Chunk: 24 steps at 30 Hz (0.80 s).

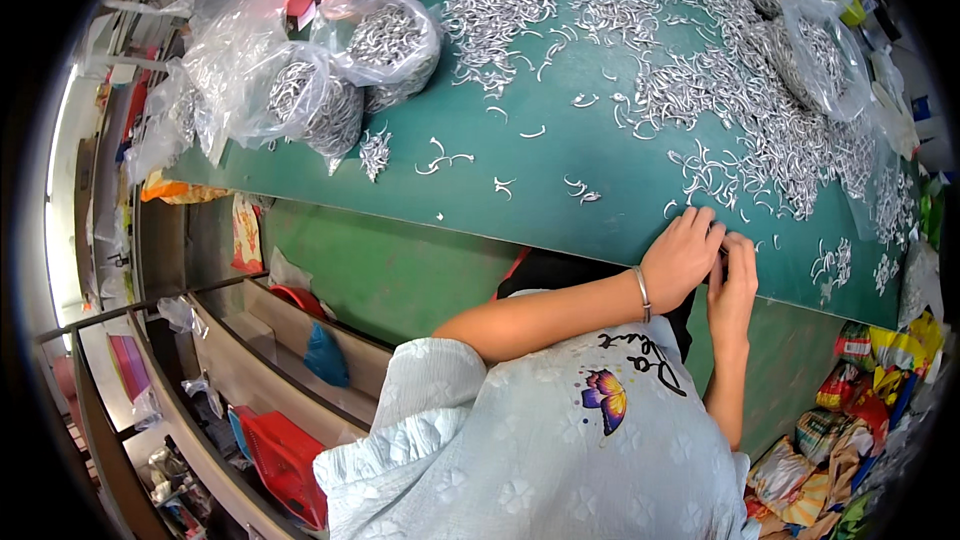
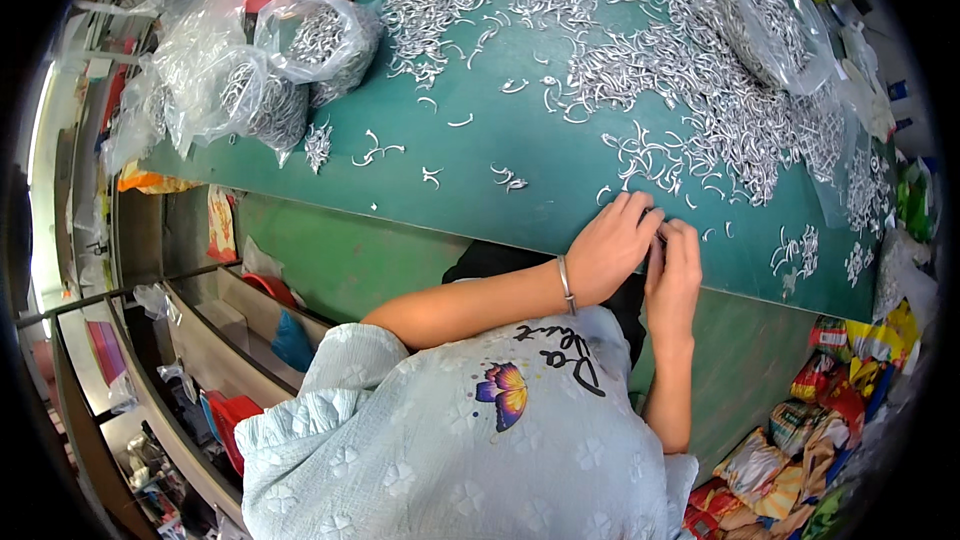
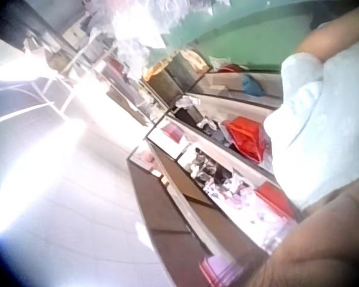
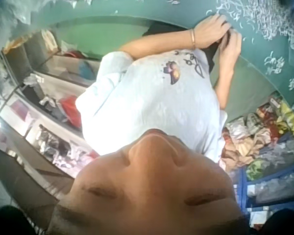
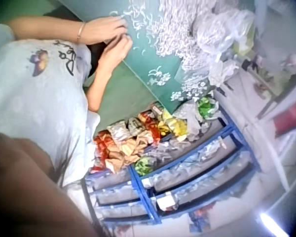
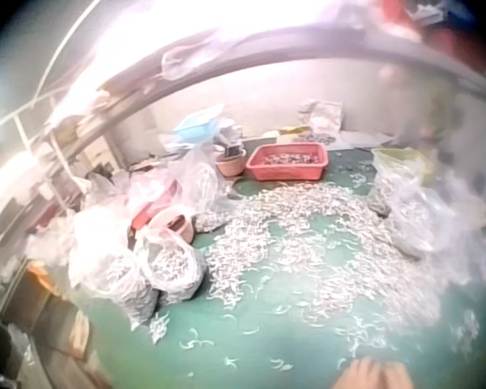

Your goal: The person sorts small curved metal components on a green worktable by hand, picking individual pieces from a large pile and grouping them together.

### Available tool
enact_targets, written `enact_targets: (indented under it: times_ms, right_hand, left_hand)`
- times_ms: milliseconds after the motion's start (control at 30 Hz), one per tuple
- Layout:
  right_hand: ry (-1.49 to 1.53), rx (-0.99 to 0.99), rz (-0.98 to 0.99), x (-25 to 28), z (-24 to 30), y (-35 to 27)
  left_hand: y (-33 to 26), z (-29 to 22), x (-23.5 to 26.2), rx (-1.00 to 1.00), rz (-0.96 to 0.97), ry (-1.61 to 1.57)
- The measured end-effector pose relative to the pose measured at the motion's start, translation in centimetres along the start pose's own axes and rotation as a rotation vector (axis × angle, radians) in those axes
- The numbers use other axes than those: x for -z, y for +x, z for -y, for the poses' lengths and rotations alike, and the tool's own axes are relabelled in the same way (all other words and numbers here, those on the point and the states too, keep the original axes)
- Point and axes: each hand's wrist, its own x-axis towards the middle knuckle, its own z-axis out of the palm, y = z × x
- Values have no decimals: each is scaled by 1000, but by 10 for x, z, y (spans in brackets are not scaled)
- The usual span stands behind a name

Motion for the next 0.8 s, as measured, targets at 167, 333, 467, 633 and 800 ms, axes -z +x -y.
enact_targets:
  times_ms: [167,333,467,633,800]
  right_hand:
    - [-11,44,-89,-9,-7,-2]
    - [5,-58,-165,-13,-8,-5]
    - [18,-9,-256,-19,3,-2]
    - [90,171,-269,-36,36,33]
    - [391,445,14,-79,119,100]
  left_hand:
    - [2,10,-10,-68,-83,-239]
    - [7,8,-29,15,-146,-448]
    - [5,11,-32,-2,-285,-549]
    - [3,26,21,-14,-478,-515]
    - [-35,67,129,81,-670,-209]
